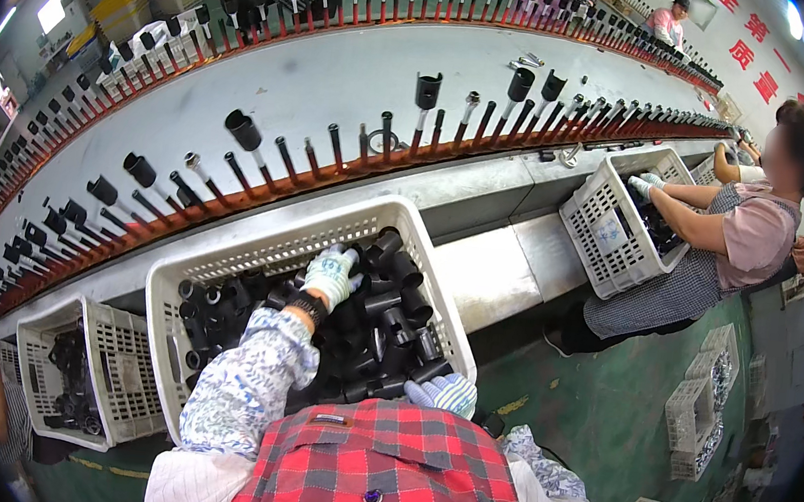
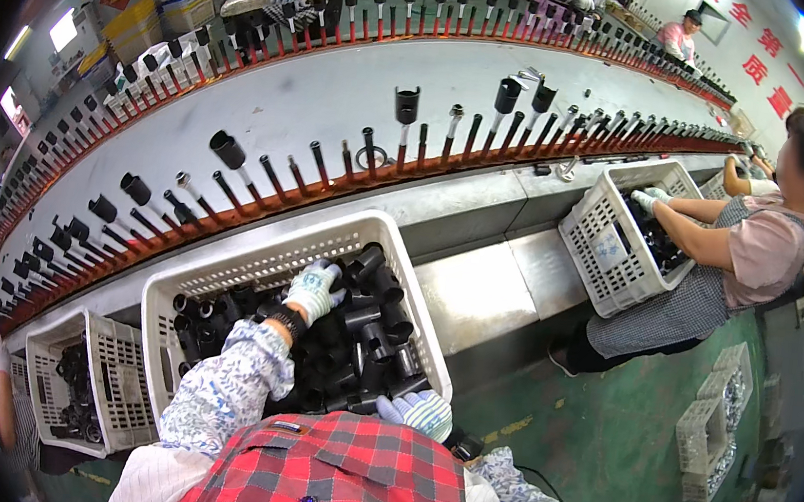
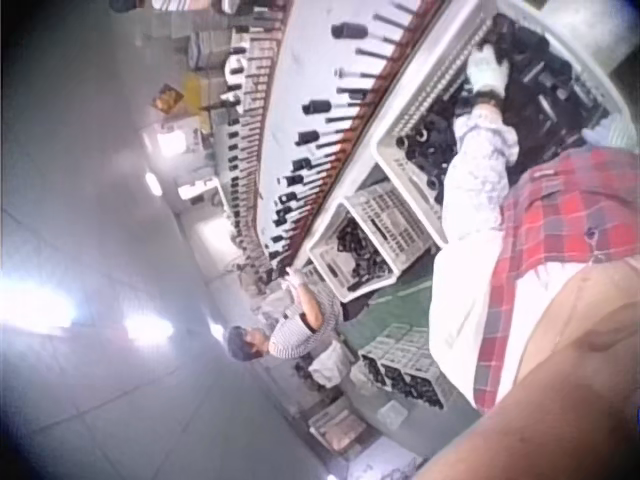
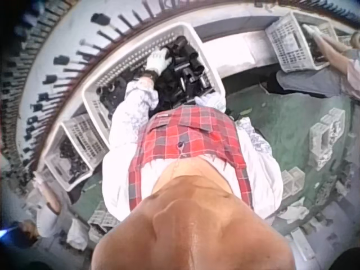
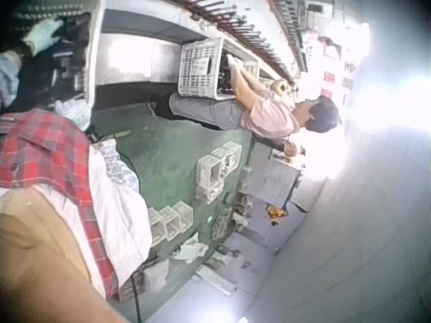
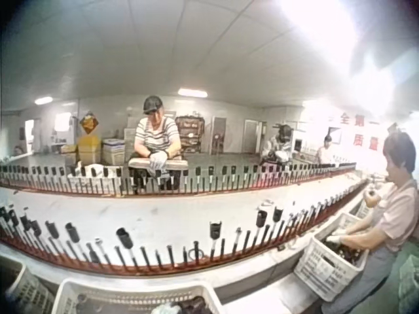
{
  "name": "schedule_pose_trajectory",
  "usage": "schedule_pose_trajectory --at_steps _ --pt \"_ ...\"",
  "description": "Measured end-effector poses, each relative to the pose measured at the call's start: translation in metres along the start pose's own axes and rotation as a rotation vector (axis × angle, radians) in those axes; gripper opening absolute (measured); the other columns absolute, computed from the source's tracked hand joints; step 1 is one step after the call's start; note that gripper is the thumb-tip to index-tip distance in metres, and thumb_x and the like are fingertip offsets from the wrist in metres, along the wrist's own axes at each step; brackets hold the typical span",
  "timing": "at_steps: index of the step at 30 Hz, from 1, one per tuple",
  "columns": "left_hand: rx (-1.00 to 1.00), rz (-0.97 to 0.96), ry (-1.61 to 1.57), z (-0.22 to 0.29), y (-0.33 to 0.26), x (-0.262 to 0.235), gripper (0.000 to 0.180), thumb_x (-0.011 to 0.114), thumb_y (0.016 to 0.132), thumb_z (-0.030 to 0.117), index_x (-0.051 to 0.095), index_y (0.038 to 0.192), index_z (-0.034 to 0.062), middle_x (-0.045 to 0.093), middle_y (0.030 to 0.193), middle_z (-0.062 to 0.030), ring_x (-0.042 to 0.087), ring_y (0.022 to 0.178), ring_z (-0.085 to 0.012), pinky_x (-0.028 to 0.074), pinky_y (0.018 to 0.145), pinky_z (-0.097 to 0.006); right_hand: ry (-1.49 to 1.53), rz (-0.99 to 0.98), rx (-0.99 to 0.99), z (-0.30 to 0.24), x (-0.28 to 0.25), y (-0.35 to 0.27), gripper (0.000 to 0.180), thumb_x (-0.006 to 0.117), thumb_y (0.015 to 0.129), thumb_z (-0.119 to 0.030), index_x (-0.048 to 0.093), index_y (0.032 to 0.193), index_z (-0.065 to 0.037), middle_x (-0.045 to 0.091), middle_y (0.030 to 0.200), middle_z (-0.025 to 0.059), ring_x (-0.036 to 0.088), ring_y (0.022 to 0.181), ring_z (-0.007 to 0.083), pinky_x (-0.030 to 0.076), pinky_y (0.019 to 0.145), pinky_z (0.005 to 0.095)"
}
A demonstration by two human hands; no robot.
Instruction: Picking up black plastic elbow joints from a bin and placing them onto vertical spindles on a moving production line conveyor.
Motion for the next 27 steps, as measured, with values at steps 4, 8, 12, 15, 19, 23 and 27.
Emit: schedule_pose_trajectory --at_steps 4,8,12,15,19,23,27 --pt "0.05 0.041 -0.338 -0.017 -0.026 0.004 0.032 0.071 0.079 0.029 0.058 0.096 0.0055 0.062 0.102 -0.017 0.06 0.097 -0.0357 0.048 0.083 -0.045 -0.029 0.006 -0.006 0.001 0.001 -0.002 0.027 0.066 0.068 -0.025 0.068 0.092 -0.013 0.052 0.062 -0.0031 0.05 0.051 0.0145 0.038 0.046 0.0318" --pt "0.017 0.281 -1.028 -0.041 -0.018 -0.064 0.064 0.07 0.078 0.011 0.046 0.137 0.0103 0.06 0.097 -0.0041 0.055 0.087 -0.015 0.048 0.085 -0.032 -0.086 -0.084 0.027 0.009 0.013 -0.008 0.025 0.067 0.067 -0.025 0.069 0.09 -0.017 0.047 0.063 -0.0049 0.049 0.052 0.012 0.036 0.047 0.0309" --pt "0.169 0.709 -1.046 -0.088 0.023 -0.185 0.059 0.065 0.082 -0.002 0.045 0.135 0.0121 0.062 0.096 -0.0039 0.059 0.082 -0.0119 0.051 0.073 -0.025 -0.125 -0.065 -0.011 0.012 0.012 -0.005 0.019 0.067 0.065 -0.025 0.07 0.084 -0.02 0.047 0.062 -0.0051 0.049 0.052 0.0126 0.036 0.046 0.0315" --pt "0.126 0.995 -1.336 -0.12 0.044 -0.237 0.038 0.068 0.086 0.002 0.053 0.12 0.0101 0.064 0.098 -0.0033 0.064 0.089 -0.0146 0.053 0.07 -0.027 -0.088 -0.11 -0.037 0.019 0.021 -0.001 0.024 0.066 0.064 -0.025 0.071 0.086 -0.019 0.048 0.062 -0.0047 0.049 0.053 0.0132 0.035 0.045 0.0324" --pt "0.274 0.998 -1.405 -0.115 0.073 -0.243 0.033 0.067 0.088 0.003 0.054 0.117 0.0112 0.064 0.096 -0.0032 0.066 0.088 -0.0162 0.052 0.067 -0.026 -0.119 -0.17 -0.003 0.018 0.026 -0.012 0.031 0.065 0.066 -0.026 0.071 0.095 -0.018 0.048 0.062 -0.0038 0.05 0.053 0.014 0.036 0.047 0.0329" --pt "0.554 0.816 -1.305 -0.011 0.08 -0.234 0.035 0.066 0.084 -0.004 0.053 0.114 0.0079 0.063 0.094 -0.002 0.061 0.086 -0.0101 0.051 0.074 -0.024 -0.057 -0.166 0.217 0.014 0.021 -0.028 0.024 0.065 0.069 -0.03 0.071 0.09 -0.021 0.051 0.062 -0.0038 0.051 0.053 0.0154 0.036 0.046 0.0347" --pt "0.529 0.801 -1.049 0.036 0.13 -0.209 0.038 0.07 0.081 -0.004 0.056 0.113 0.009 0.062 0.095 0.0011 0.059 0.086 -0.0078 0.05 0.079 -0.023 -0.092 -0.221 0.27 0.009 0.016 -0.018 0.02 0.065 0.071 -0.03 0.07 0.088 -0.021 0.052 0.061 -0.0038 0.053 0.054 0.0159 0.039 0.048 0.0355"
Point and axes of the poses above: each hand's wrist, its own y-axis towards the middle knuckle, its own x-axis out of the palm, z = x × y, the point moved 6 cm from there along y, towards the middle knuckle
